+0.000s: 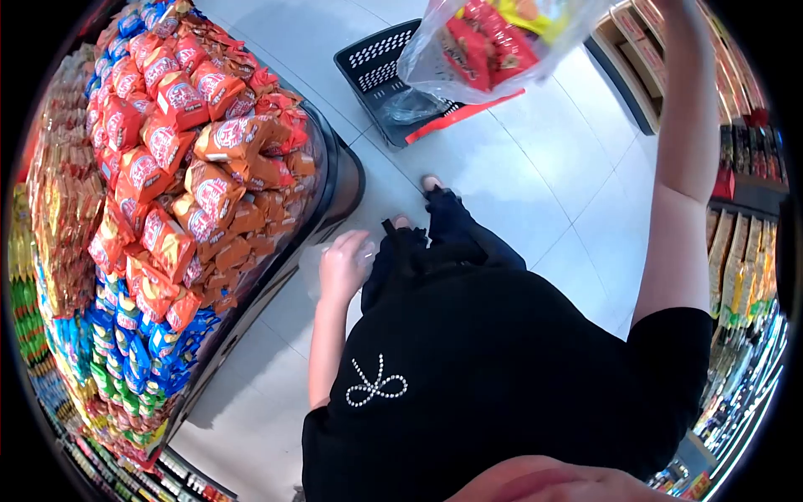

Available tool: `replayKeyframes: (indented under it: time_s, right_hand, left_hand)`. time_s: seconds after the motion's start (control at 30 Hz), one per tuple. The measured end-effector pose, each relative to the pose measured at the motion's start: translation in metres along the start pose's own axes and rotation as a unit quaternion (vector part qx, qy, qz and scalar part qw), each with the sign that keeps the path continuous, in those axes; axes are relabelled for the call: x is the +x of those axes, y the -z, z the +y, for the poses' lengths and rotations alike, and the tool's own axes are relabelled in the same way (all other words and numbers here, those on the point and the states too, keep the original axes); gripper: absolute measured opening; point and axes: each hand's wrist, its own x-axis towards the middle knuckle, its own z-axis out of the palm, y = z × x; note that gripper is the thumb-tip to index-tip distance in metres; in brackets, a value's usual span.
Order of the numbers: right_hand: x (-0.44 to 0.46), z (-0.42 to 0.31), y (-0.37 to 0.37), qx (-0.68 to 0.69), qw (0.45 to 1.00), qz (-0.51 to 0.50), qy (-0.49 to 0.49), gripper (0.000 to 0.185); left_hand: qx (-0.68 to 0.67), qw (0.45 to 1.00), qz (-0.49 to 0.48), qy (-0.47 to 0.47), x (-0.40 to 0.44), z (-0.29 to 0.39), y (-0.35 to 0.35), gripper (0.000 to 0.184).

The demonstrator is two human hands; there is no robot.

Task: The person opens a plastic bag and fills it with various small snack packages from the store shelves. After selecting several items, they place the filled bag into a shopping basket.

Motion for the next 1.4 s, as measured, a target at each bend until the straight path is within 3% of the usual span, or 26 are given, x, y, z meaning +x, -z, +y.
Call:
replayKeyframes:
  time_s: [0.07,0.13,0.2,0.27,0.33,0.6,0.97,1.13,1.4]
  right_hand:
    - [0.021,0.046,-0.038,0.036,0.993,-0.102,-0.050,0.027]
    - [0.018,0.055,-0.081,-0.145,0.974,-0.172,-0.036,0.025]
    - [0.028,0.117,-0.136,-0.129,0.961,-0.243,-0.036,0.020]
    - [0.039,0.205,-0.205,-0.240,0.915,-0.320,0.049,0.028]
    - [0.025,0.211,-0.251,-0.266,0.891,-0.345,0.132,0.028]
    - [-0.022,0.326,-0.427,-0.343,0.781,-0.519,0.058,0.023]
    - [-0.109,0.412,-0.540,-0.368,0.717,-0.589,0.052,0.023]
    - [-0.144,0.448,-0.588,-0.346,0.720,-0.601,-0.026,0.023]
    - [-0.166,0.467,-0.616,-0.365,0.661,-0.651,-0.071,0.026]
  left_hand:
    - [0.020,0.998,0.026,0.048,0.000,0.000,-0.005,0.021]
    - [0.015,0.995,0.027,0.090,0.004,0.008,-0.009,0.022]
    - [0.015,0.989,0.058,0.138,0.008,0.012,-0.018,0.021]
    - [0.023,0.980,0.070,0.182,0.016,0.023,-0.028,0.021]
    - [0.032,0.970,0.078,0.226,0.023,0.035,-0.035,0.021]
    - [0.027,0.920,0.095,0.380,0.036,0.073,-0.073,0.019]
    - [-0.025,0.853,0.045,0.519,0.038,0.080,-0.127,0.020]
    - [-0.022,0.836,0.023,0.548,0.046,0.074,-0.144,0.020]
    - [-0.033,0.820,-0.002,0.571,0.054,0.062,-0.155,0.021]
